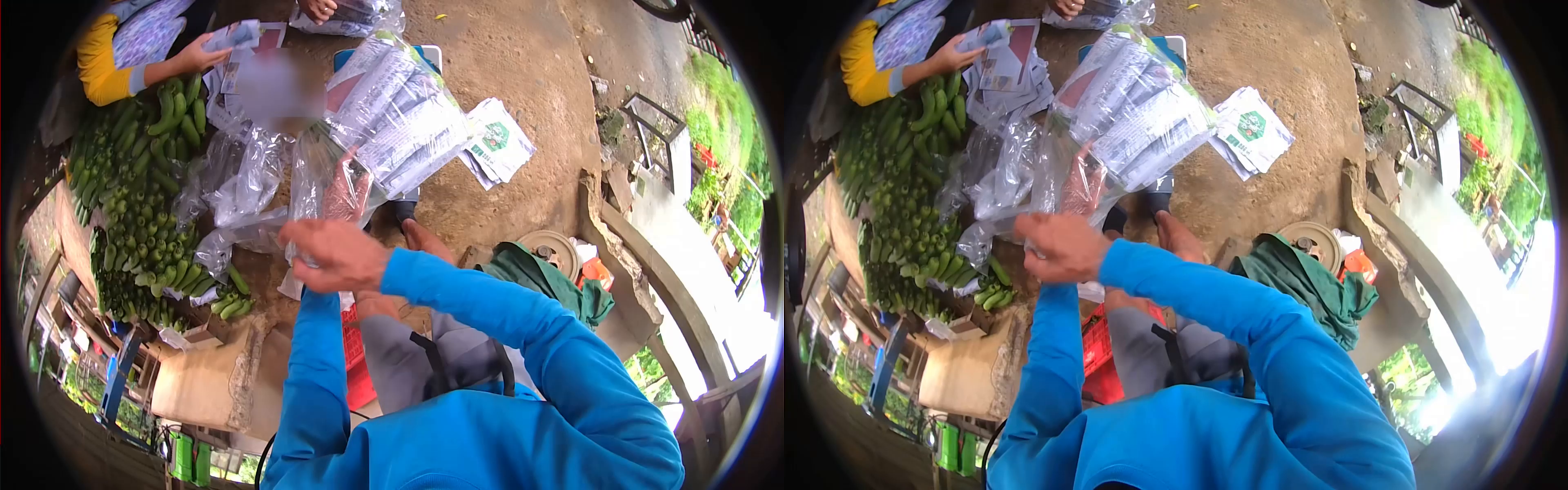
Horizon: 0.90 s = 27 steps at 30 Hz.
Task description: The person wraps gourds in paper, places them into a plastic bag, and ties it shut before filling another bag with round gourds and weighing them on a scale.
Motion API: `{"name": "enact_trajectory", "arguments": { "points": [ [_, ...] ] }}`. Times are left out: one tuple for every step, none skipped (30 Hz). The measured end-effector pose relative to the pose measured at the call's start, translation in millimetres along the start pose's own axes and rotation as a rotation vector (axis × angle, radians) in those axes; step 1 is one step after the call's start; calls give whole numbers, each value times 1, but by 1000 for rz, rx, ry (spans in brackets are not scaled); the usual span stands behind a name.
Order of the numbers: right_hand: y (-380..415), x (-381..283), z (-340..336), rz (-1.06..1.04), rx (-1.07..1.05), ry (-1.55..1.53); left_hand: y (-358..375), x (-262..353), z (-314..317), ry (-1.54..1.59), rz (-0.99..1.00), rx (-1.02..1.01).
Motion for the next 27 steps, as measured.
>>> {"name": "enact_trajectory", "arguments": {
  "points": [
    [3, 2, -18, -100, 119, -25, -6, 1, -1, -18, 3, -10],
    [5, 10, -43, -119, 186, 66, -14, 2, -2, -31, 3, -23],
    [5, 14, -76, -142, 247, 157, -21, 4, -2, -43, 6, -30],
    [11, 20, -107, -36, 418, 252, -28, 4, -4, -51, 8, -35],
    [19, 43, -140, -70, 564, 354, -35, 5, -7, -59, 7, -40],
    [30, 56, -171, -41, 666, 436, -36, 5, -8, -60, 9, -42],
    [44, 89, -200, 10, 745, 608, -35, 4, -8, -60, 8, -43],
    [52, 108, -217, 117, 795, 626, -33, 3, -8, -58, 9, -42],
    [60, 123, -230, 224, 833, 642, -26, 2, -5, -52, 9, -39],
    [70, 147, -239, 282, 763, 529, -23, 1, -3, -47, 9, -27],
    [69, 175, -243, 331, 663, 402, -19, 0, -1, -40, 10, -7],
    [70, 197, -242, 520, 746, 415, -18, 2, 2, -37, 14, 12],
    [65, 196, -245, 575, 302, 824, -21, 5, 7, -34, 18, 35],
    [72, 213, -253, 508, 432, 643, -25, 6, 8, -31, 12, 62],
    [80, 232, -261, 421, 551, 461, -32, 9, 10, -30, 7, 84],
    [80, 237, -262, 266, 617, 522, -35, 9, 12, -23, -12, 105],
    [61, 191, -247, 571, 658, 271, -36, 8, 12, -21, -32, 124],
    [62, 192, -246, 649, 660, 267, -40, 7, 11, -14, -34, 142],
    [63, 186, -236, 509, 705, 228, -44, 8, 11, -2, -38, 150],
    [61, 184, -231, 498, 765, 220, -46, 8, 9, 6, -44, 160],
    [62, 187, -231, 483, 830, 211, -48, 9, 10, 8, -50, 170],
    [53, 181, -229, 550, 821, 167, -53, 9, 6, 18, -53, 176],
    [47, 175, -224, 610, 813, 125, -53, 8, 5, 26, -55, 182],
    [42, 173, -219, 609, 858, 74, -49, 6, 4, 31, -63, 190],
    [41, 186, -223, 600, 839, 73, -48, 6, 3, 32, -65, 190],
    [42, 197, -228, 581, 861, 247, -46, 5, 4, 39, -75, 196],
    [48, 215, -241, 561, 880, 428, -41, 4, 6, 48, -85, 198]
  ]
}}
Point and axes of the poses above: each hand's wrist, its own y-axis away from the middle knuckle, its own z-axis out of the palm, x = y × z, the point moved 3 cm from there along -y, towards the middle knuckle, and after that the axes turned 15 degrees about -y, right-handed, at the moved point
